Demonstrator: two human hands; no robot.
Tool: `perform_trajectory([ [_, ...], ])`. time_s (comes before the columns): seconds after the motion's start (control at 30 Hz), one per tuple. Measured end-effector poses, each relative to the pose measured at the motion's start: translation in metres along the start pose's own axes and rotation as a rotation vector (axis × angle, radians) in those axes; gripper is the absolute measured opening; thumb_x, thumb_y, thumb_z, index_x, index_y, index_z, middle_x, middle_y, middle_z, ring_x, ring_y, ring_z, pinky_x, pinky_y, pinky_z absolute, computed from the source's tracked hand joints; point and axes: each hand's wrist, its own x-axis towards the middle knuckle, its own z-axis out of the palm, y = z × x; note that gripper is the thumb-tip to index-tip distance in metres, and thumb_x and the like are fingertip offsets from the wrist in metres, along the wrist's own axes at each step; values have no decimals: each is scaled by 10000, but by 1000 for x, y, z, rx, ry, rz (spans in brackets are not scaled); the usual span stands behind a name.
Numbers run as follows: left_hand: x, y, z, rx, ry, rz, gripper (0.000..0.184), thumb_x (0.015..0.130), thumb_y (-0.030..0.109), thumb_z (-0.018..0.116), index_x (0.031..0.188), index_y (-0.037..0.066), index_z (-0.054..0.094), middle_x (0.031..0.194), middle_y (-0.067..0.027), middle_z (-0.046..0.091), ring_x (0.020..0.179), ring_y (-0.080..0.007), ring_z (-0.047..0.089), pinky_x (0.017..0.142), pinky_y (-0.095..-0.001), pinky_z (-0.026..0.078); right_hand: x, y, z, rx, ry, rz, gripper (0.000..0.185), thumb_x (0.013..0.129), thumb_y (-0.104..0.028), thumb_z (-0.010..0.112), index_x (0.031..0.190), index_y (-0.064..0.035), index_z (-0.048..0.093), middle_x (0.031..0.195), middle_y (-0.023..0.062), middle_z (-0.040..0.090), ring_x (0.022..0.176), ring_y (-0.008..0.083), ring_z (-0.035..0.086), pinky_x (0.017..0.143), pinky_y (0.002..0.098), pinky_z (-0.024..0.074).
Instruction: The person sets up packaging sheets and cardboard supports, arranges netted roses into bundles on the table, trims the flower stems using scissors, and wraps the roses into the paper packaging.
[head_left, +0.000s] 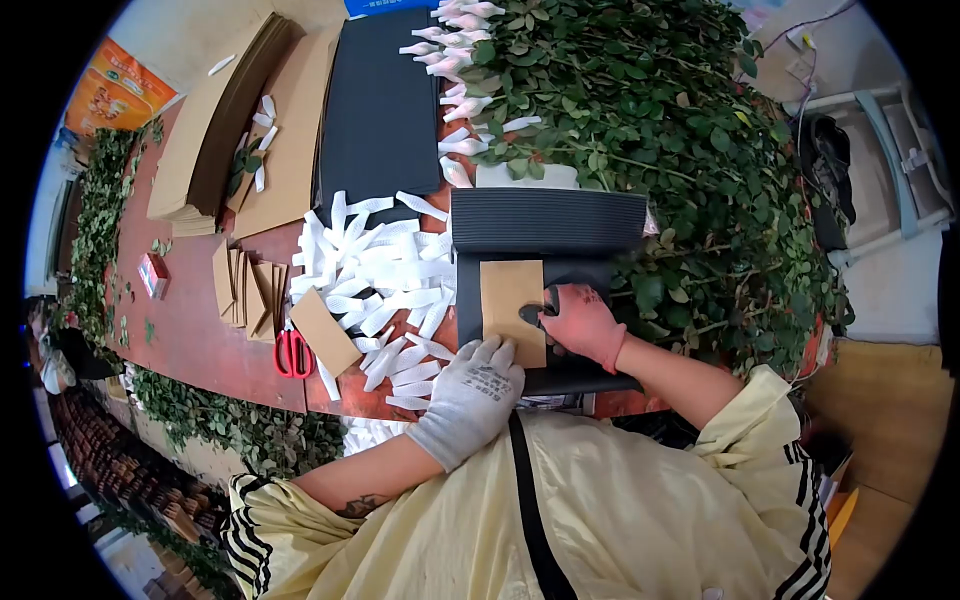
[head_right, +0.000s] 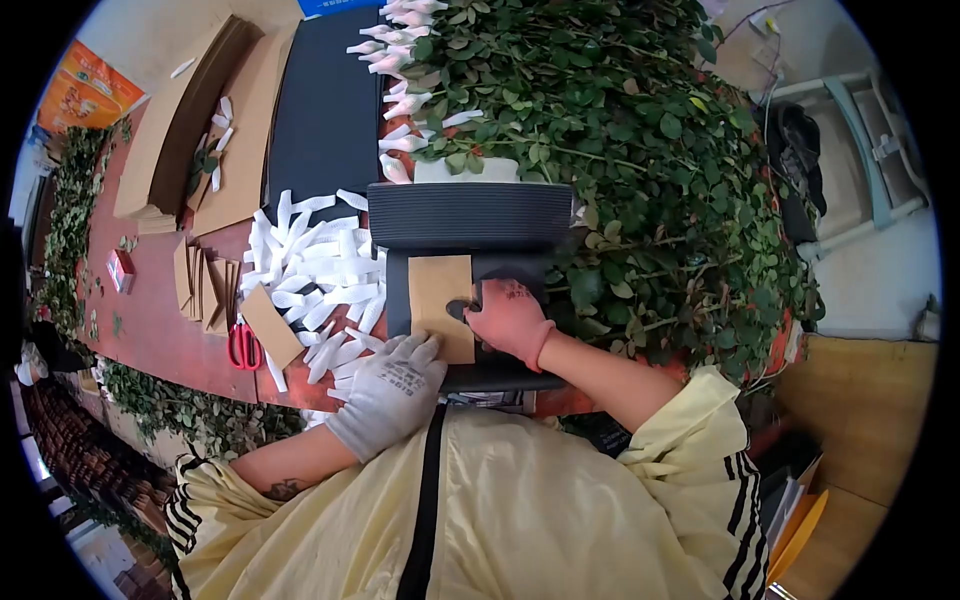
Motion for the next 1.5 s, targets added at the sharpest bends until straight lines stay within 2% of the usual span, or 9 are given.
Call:
perform_trajectory([
  [0.27,4,-2,-11,-23,-120,43,236,826,150,479,988,39,608,1172,-146,549,1140,-276,510,968,-391,393,14,30,19,-102,280,-179,301,808,-281,564,871,6,630,682,138,640,690,288,646,710,394,502],
  [0.43,5,-7,-8,-92,-178,65,256,816,174,510,1000,24,605,1171,-163,551,1143,-288,508,968,-391,394,5,0,-8,-248,-80,-6,346,801,-346,567,840,-6,619,801,181,637,808,334,620,754,422,489],
  [0.57,3,-10,-6,-87,-115,113,326,818,235,555,1028,-12,589,1159,-179,552,1144,-309,503,968,-398,396,-14,-8,-25,-836,88,-384,393,766,-446,612,836,-61,573,778,141,620,784,288,623,709,380,485],
  [0.8,3,-28,-41,-213,-237,216,564,826,331,573,1279,18,446,1298,-198,458,1232,-342,417,1014,-416,355,40,-123,-154,-214,123,-700,204,785,-210,580,951,-100,624,964,79,628,912,282,602,842,357,455],
  [0.9,5,-39,-61,-202,-313,295,621,850,349,546,1359,42,365,1325,-219,429,1251,-360,398,1027,-438,339,165,-124,-185,-389,502,-676,341,799,-236,602,1077,-46,555,1023,144,606,992,312,569,896,357,425],
  [1.03,20,-58,-75,-404,-141,441,570,894,364,508,1349,40,392,1296,-207,462,1211,-347,444,1009,-407,363,302,-86,-194,-1006,740,-450,640,736,-374,647,1241,-60,411,1227,158,476,1106,351,477,917,445,398],
  [1.23,81,-100,-128,-656,4,497,526,931,396,459,1327,52,429,1161,-179,561,1114,-312,532,958,-387,421,330,-99,-200,-1017,481,-204,572,761,-350,647,1186,-24,446,1164,163,555,1132,308,511,948,402,415],
  [1.33,132,-133,-143,-1003,-146,326,572,917,410,522,1316,11,426,1237,-150,542,1138,-249,530,949,-344,430,311,-103,-224,-856,570,-335,374,761,-232,617,1054,-15,533,988,165,642,929,297,629,801,368,500],
  [1.5,213,-155,-168,-1928,4,-6,753,864,216,641,1428,43,174,1287,-151,458,1131,-232,506,954,-374,433,228,-103,-283,-282,768,-711,533,733,-249,662,1205,-49,516,1094,152,613,1022,312,578,895,365,448],
])
